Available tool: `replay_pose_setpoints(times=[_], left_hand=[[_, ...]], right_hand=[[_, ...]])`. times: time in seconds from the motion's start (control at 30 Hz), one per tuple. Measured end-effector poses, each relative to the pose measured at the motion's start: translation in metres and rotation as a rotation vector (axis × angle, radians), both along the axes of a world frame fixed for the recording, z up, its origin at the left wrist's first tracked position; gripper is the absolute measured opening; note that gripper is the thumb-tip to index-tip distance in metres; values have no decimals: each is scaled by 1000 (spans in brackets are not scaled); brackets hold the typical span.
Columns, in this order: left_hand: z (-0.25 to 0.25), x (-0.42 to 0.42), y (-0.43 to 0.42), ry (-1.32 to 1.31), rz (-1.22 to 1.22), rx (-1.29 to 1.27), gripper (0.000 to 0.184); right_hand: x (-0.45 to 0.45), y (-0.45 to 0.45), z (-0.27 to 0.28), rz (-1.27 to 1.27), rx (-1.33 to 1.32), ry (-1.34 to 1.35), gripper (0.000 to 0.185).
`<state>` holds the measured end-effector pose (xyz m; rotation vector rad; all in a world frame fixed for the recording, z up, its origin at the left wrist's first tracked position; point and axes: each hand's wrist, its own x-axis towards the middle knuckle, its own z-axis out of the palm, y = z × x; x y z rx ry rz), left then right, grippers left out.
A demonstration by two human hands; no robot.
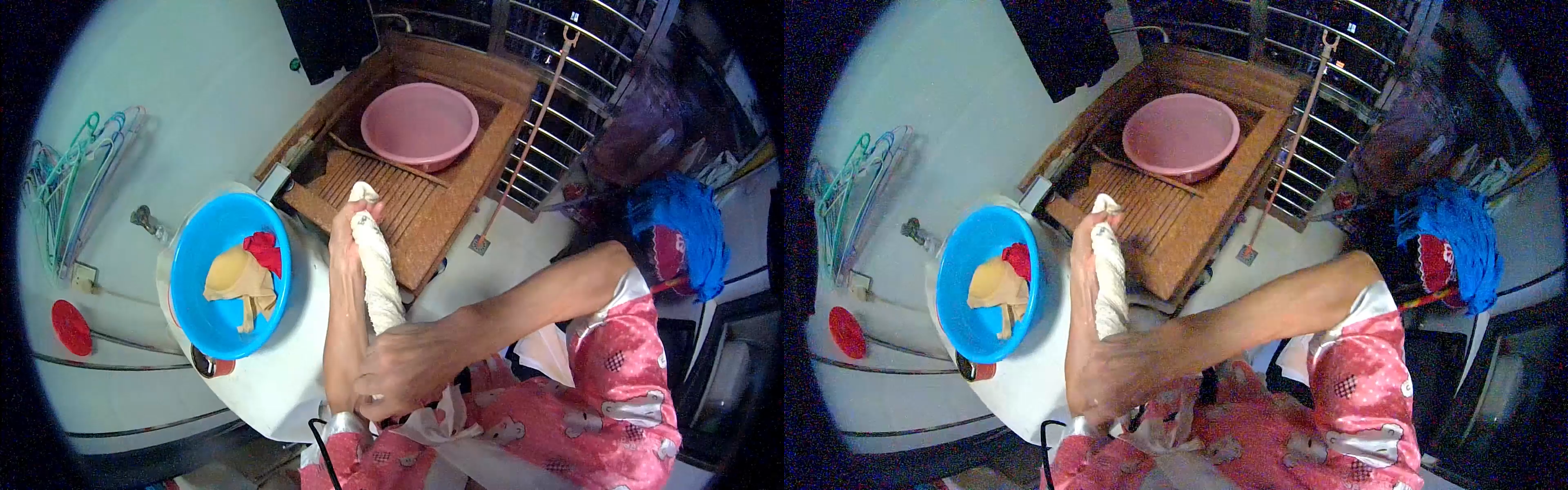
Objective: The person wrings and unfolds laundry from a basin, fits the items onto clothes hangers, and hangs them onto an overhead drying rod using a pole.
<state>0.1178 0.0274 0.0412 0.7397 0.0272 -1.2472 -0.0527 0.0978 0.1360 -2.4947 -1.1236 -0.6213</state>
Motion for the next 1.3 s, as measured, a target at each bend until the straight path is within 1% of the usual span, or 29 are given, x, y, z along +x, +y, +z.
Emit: replay_pose_setpoints(times=[0.07, 0.1, 0.17, 0.2, 0.23, 0.27, 0.3, 0.33, 0.37, 0.4, 0.47, 0.5, 0.53, 0.6, 0.63, 0.67, 0.7, 0.73, 0.77, 0.8, 0.83, 0.93, 0.97, 1.03, 1.13, 1.17, 1.23, 1.27, 1.3], left_hand=[[0, -9, 4, 48, 40, -152, 39], [-2, -11, 4, 147, 96, -219, 55], [8, -19, 14, 207, 163, -401, 61], [12, -21, 18, 236, 201, -493, 64], [11, -21, 22, 270, 173, -705, 67], [16, -17, 28, 81, 128, -716, 61], [21, -17, 32, 86, 115, -775, 59], [26, -18, 34, 93, 100, -834, 58], [33, -19, 37, -32, 137, -716, 58], [35, -19, 35, -82, 88, -725, 56], [40, -19, 27, -181, -5, -750, 54], [50, -21, 24, -203, -10, -705, 55], [57, -23, 20, -304, -41, -658, 54], [71, -30, 12, -506, -91, -568, 54], [82, -37, 7, -627, -102, -476, 49], [84, -48, -2, -808, -7, -487, 41], [85, -58, -8, -908, 16, -462, 30], [101, -71, -5, -1107, -22, -203, 20], [102, -76, -11, -1262, -81, -226, 18], [97, -82, -18, -1280, -112, -204, 19], [95, -82, -24, -1563, -78, -244, 16], [49, -82, -52, -1778, 111, -491, 17], [37, -79, -55, -1822, 71, -475, 17], [19, -75, -57, -1900, -18, -441, 16], [-14, -62, -72, -2163, -158, -242, 17], [-23, -59, -75, -2223, -326, -124, 19], [-20, -51, -84, -2311, -674, 119, 25], [-34, -47, -90, -2259, -638, 131, 26], [-62, -41, -100, -2209, -597, 140, 27]], right_hand=[[-12, -2, 5, -29, 108, -1, 19], [-17, -7, 9, -53, 145, -13, 20], [-27, -27, 23, -97, 219, -37, 26], [-37, -44, 34, -185, 283, 57, 27], [-41, -64, 42, -271, 349, 150, 29], [-41, -84, 34, -407, 686, 88, 25], [-41, -105, 26, -485, 1052, -18, 22], [-52, -124, 34, -669, 1289, 91, 19], [-44, -144, 25, -675, 1451, 51, 18], [-36, -165, 8, -678, 1611, 4, 18], [-18, -188, -18, -676, 1726, 59, 18], [-7, -197, -28, -761, 1743, 83, 19], [4, -204, -34, -837, 1752, 104, 19], [28, -219, -57, -799, 1800, 180, 19], [40, -225, -66, -791, 1804, 180, 17], [52, -231, -74, -781, 1807, 182, 16], [64, -237, -76, -768, 1807, 189, 16], [75, -240, -75, -759, 1802, 180, 17], [86, -244, -75, -750, 1798, 170, 17], [97, -249, -75, -742, 1792, 164, 18], [107, -254, -74, -762, 1738, 125, 19], [125, -263, -68, -753, 1736, 171, 19], [127, -264, -64, -804, 1651, 198, 21], [134, -268, -66, -775, 1595, 256, 21], [146, -271, -71, -788, 1468, 312, 21], [152, -269, -74, -798, 1423, 326, 21], [167, -267, -81, -787, 1478, 318, 20], [172, -264, -87, -787, 1506, 317, 20], [177, -262, -93, -792, 1538, 325, 20]])
